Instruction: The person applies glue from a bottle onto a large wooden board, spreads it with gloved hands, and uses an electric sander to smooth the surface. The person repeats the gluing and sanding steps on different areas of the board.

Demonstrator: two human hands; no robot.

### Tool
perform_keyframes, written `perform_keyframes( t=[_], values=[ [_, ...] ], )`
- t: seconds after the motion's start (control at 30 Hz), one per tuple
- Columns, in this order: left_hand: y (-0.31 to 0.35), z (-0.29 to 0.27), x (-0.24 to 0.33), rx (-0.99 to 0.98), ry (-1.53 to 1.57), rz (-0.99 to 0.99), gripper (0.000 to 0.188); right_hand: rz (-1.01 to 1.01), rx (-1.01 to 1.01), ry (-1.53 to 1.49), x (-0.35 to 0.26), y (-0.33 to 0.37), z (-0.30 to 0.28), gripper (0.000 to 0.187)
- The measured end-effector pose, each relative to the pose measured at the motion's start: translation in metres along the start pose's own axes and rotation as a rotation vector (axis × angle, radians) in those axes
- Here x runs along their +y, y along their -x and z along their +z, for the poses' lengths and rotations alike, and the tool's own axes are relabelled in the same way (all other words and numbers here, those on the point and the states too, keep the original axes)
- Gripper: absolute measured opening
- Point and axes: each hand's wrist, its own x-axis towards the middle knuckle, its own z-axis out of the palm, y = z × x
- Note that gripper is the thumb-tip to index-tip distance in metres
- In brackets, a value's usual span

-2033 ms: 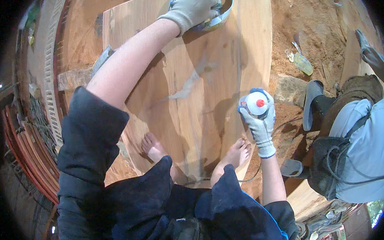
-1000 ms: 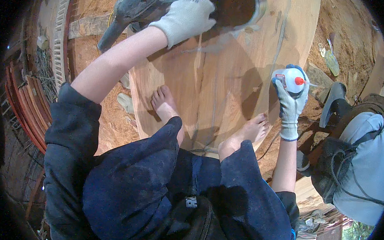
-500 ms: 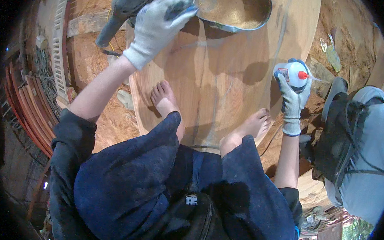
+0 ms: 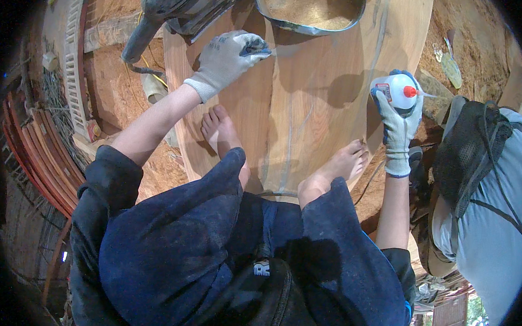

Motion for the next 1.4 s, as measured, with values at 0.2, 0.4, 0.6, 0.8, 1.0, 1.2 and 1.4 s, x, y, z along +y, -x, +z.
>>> perform_keyframes(
  t=[0.2,0.4,0.6,0.8,1.0,1.2,1.4],
  values=[
    [-0.005,-0.003,-0.003,0.000,-0.054,-0.159,0.033,-0.019,0.000,0.016,-0.001,0.003,0.002,0.068],
    [0.002,-0.007,-0.017,0.008,-0.065,-0.070,0.052,-0.057,0.008,0.040,-0.002,0.003,0.003,0.069],
    [0.043,0.002,-0.012,0.120,-0.387,0.284,0.069,-0.034,0.022,0.059,-0.001,0.002,0.004,0.067],
    [0.045,0.012,-0.010,0.065,-0.465,0.330,0.070,-0.021,0.021,0.119,-0.001,0.003,0.003,0.066],
    [0.047,0.012,-0.019,0.134,-0.435,0.235,0.072,-0.065,-0.076,0.251,-0.006,0.021,0.023,0.069],
    [0.058,0.008,-0.020,0.096,-0.418,0.250,0.073,-0.122,-0.387,0.495,-0.028,0.042,0.048,0.067],
    [0.038,0.016,-0.008,0.137,-0.421,0.303,0.069,-0.063,-0.480,0.519,-0.039,0.041,0.064,0.069]
  ],
)
